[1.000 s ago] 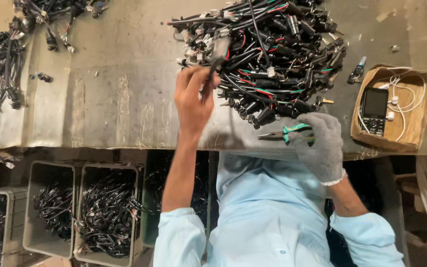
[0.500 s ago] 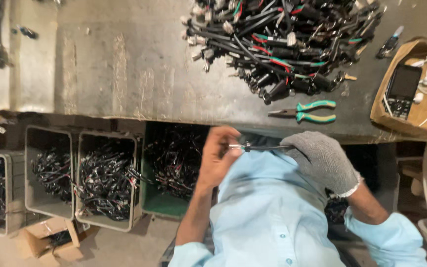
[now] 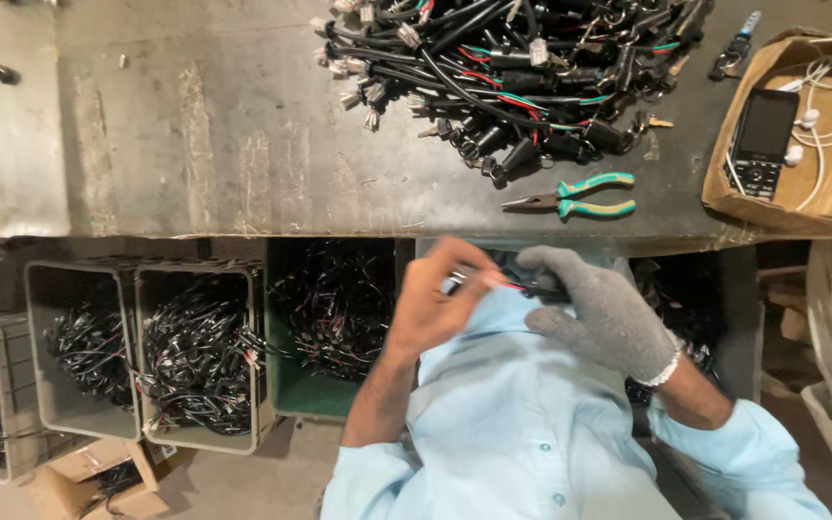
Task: The person repeatedly picks up black wire harnesses from a pile on the table, uses pliers to strip the outer insulation from the ends, and places the processed wires back on the table. The person wears a glove on the right hand and works at a metal workbench with bins of wires below.
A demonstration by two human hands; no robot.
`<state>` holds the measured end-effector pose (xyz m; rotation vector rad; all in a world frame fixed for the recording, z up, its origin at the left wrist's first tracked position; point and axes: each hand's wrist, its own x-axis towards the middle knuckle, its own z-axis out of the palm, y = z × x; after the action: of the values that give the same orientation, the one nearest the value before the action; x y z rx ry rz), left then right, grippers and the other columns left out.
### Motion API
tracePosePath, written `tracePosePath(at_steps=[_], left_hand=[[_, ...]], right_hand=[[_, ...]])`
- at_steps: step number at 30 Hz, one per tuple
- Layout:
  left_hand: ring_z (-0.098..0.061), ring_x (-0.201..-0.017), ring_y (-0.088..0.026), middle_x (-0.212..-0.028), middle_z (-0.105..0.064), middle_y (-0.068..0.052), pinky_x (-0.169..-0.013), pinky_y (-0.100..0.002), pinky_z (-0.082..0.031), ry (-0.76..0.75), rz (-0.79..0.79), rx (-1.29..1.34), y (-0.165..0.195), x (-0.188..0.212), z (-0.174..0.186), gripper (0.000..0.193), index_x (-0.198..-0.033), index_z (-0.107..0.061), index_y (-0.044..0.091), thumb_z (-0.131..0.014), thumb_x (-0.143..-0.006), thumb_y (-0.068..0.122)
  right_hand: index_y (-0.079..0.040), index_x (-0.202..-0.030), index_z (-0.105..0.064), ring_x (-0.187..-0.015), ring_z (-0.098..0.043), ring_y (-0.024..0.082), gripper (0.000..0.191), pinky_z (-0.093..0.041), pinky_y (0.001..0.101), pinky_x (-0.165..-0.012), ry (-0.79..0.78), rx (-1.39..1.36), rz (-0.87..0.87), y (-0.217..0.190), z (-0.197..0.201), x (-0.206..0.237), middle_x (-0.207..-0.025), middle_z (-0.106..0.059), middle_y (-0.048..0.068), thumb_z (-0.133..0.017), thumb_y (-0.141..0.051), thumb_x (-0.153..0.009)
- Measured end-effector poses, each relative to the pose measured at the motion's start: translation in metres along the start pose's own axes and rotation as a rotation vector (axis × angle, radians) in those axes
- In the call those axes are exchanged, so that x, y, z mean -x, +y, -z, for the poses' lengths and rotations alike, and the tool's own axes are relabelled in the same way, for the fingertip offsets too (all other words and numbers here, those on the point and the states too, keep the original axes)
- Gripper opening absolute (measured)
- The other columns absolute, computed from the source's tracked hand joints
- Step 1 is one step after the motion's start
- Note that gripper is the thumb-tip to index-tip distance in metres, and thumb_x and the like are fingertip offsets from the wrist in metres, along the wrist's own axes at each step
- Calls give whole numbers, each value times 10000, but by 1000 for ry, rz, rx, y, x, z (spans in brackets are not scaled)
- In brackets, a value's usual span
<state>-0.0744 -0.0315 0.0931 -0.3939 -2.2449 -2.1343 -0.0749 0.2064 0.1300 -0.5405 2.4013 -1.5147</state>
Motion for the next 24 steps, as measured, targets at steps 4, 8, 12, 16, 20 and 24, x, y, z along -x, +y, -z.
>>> tracePosePath(at_steps=[4,8,12,16,20,24], left_hand=[[-604,-655,-96,-821,-699,-73,-601,-233,-479,266,-129,216,4,-9,9,160,-1001,-632,32,-778,-1004,97],[-774,-877,-278,-986,-675,-56,-625,-249,-516,325,13,723,3,-8,14,388,-1255,-618,125,-750,-931,293],[-633,-1096,-208,-1165,-669,-75,-944,-356,-488,-142,-63,-287,-16,14,-15,395,-1279,-532,111,-712,-960,259],[-637,-1050,-191,-1132,-659,-89,-931,-333,-523,-174,289,-48,-47,38,-34,385,-1337,-553,21,-679,-1004,168],[-603,-1068,-132,-1143,-645,-49,-986,-314,-497,-154,320,238,-71,55,-34,335,-1323,-508,40,-647,-1060,193],[-598,-1078,-118,-1182,-635,-52,-984,-309,-483,-151,291,253,-86,61,-36,336,-1337,-540,33,-643,-1059,190]], right_hand=[[-45,-1077,-685,-947,-689,316,212,-529,407,-856,58,225,173,6,-4,-4,-990,-725,109,-671,-120,-880],[-19,-1053,-685,-877,-668,174,152,-548,330,-803,117,-144,-241,25,-12,-4,-939,-731,89,-625,-120,-957],[2,-1054,-652,-824,-644,125,177,-560,308,-771,151,-896,-454,40,-23,2,-961,-689,35,-551,-142,-1042],[3,-1091,-676,-916,-675,102,179,-576,293,-843,188,-577,-295,41,-30,4,-1036,-733,46,-566,-105,-1000],[-14,-1091,-732,-966,-706,112,204,-578,295,-873,185,-319,-213,34,-31,4,-1076,-758,43,-657,-50,-905],[-41,-970,-738,-943,-686,193,256,-549,319,-824,290,35,-11,28,-32,1,-1021,-706,91,-844,-67,-738]])
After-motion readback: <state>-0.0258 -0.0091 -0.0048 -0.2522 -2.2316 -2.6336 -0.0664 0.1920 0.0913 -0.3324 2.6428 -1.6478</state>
